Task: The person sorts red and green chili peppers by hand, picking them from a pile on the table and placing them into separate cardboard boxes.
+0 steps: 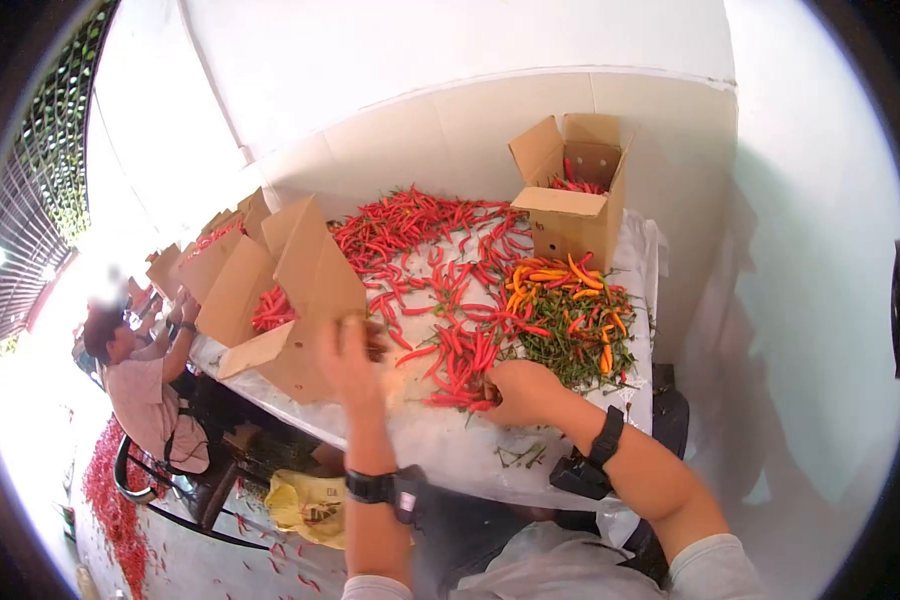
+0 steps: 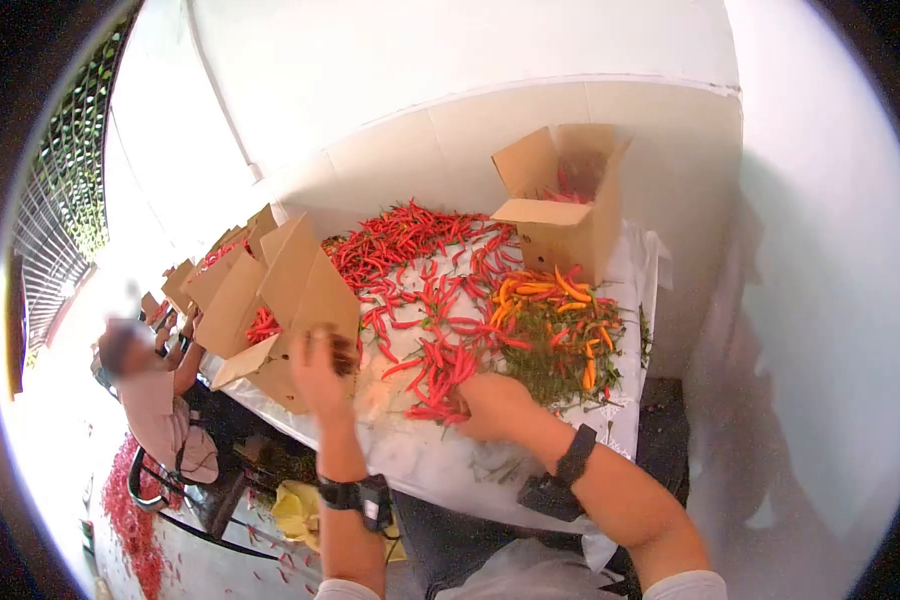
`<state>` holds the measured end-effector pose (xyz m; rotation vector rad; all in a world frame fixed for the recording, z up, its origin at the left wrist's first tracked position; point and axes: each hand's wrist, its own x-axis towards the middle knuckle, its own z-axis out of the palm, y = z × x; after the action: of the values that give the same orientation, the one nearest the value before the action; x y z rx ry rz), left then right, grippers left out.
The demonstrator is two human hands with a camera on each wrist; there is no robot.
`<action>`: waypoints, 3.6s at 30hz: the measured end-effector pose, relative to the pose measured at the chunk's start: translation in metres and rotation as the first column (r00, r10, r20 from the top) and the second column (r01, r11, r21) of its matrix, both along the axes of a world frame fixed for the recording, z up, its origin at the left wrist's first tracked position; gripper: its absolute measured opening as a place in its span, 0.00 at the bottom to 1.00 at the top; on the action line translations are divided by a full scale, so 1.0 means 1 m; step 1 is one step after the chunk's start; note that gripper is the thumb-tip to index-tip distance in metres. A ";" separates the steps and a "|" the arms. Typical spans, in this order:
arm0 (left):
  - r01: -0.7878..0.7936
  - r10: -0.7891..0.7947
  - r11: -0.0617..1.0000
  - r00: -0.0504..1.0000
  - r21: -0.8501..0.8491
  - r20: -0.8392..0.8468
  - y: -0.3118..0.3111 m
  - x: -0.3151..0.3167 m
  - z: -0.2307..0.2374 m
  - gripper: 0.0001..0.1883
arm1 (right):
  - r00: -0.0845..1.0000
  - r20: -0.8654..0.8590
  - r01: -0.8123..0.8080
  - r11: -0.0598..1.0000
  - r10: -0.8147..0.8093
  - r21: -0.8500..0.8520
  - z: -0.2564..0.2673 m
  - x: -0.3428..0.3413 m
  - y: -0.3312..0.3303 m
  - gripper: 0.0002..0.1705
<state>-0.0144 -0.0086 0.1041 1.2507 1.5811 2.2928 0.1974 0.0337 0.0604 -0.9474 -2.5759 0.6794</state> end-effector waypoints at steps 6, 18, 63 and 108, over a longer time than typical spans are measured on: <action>0.276 -0.261 0.960 0.838 0.039 0.480 0.019 0.050 -0.073 0.10 | 0.920 -0.371 0.171 0.981 -0.127 0.088 -0.018 0.002 0.025 0.13; 0.599 -0.548 0.787 0.789 -0.149 0.277 0.014 0.055 -0.082 0.10 | 0.779 -0.614 -0.109 0.936 -0.128 -0.334 -0.026 -0.016 0.025 0.09; 0.667 -0.550 0.732 0.463 0.135 0.695 0.007 0.047 -0.076 0.06 | 0.872 -0.408 0.430 0.821 -0.270 0.375 -0.011 0.022 0.042 0.09; 0.745 -0.571 0.663 0.569 -0.077 0.591 0.005 0.052 -0.077 0.04 | 0.740 -0.653 -0.062 0.950 -0.162 -0.306 -0.015 -0.003 0.037 0.05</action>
<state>0.0378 -0.0033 0.0272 0.8186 0.9676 1.5869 0.1946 0.0711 0.0451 -0.6706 -1.8152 1.1853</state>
